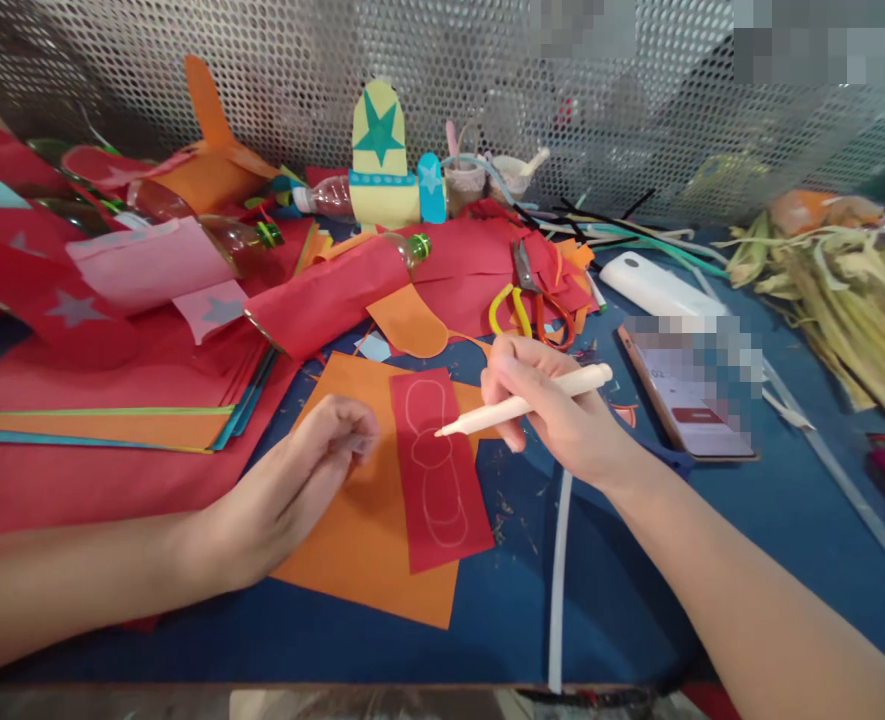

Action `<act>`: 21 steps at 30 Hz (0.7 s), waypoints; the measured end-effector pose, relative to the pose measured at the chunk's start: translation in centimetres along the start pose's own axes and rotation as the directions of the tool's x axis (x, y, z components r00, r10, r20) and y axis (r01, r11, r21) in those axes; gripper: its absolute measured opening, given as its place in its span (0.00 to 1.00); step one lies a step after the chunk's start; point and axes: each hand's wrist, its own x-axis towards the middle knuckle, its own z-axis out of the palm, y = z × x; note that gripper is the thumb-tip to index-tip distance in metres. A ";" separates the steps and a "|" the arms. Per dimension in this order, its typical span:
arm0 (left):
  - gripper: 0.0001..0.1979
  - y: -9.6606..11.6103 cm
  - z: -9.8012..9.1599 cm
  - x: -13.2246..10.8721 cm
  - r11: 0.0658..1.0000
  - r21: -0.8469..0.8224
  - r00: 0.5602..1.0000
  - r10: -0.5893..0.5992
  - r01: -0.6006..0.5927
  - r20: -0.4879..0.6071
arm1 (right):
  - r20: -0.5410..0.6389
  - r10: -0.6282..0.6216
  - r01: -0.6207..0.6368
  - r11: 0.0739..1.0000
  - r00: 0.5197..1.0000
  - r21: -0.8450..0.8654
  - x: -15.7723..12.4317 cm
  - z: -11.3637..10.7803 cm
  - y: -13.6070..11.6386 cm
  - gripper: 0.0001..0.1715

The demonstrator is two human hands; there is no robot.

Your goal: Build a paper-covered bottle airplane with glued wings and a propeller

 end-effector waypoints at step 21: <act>0.10 -0.8 1.3 -0.1 0.950 -0.291 0.993 -0.112 0.116 0.030 | 0.031 0.071 -0.059 0.954 0.997 -0.294 -0.4 1.3 0.5 0.12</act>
